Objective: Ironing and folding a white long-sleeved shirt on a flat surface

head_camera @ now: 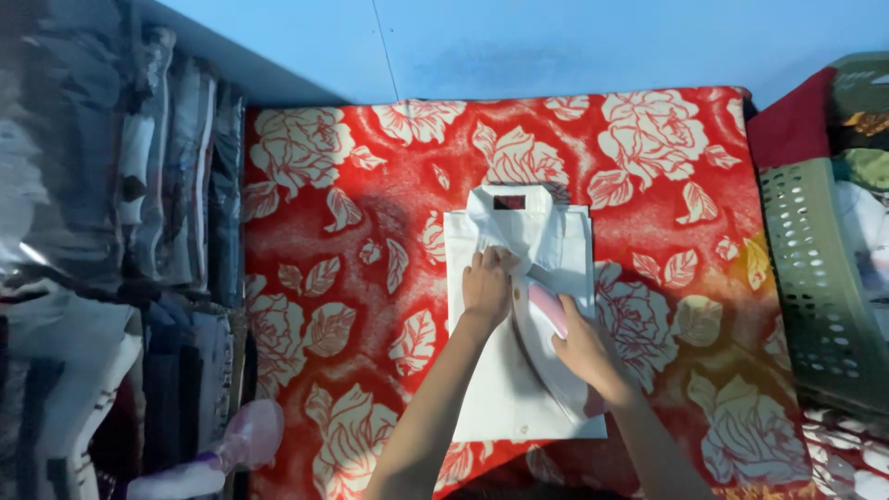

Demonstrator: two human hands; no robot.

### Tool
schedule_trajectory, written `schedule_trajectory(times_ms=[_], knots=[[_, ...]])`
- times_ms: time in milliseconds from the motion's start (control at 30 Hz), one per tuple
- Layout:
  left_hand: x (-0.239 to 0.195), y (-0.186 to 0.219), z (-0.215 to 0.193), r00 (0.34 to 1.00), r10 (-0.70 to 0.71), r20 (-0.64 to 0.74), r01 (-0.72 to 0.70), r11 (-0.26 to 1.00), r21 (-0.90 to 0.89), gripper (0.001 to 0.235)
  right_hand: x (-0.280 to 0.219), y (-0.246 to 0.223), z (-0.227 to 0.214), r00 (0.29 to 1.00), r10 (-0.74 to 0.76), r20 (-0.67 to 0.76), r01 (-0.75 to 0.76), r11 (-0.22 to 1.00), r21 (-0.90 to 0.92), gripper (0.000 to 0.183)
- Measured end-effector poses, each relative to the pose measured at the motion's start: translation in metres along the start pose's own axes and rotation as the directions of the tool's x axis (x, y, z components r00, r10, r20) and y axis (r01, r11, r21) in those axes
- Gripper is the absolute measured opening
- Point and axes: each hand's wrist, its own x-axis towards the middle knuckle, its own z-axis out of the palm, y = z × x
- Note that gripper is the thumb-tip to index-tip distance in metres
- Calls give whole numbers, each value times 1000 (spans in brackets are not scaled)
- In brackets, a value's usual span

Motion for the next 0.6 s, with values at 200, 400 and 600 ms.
schedule_trajectory(times_ms=[200,400,600], knots=[[17,-14,22,997,12,71,-12,1000,-10,37,14,4,-13,994,-39,106,44,998,-46,69],[-7,-25,32,999,-20,-43,13,988,-153,63,32,2,-6,998,-50,29,53,991,-123,71],[-104,-24,45,968,-121,-218,10,892,-452,61,21,-15,-24,997,-26,75,39,981,-188,70]])
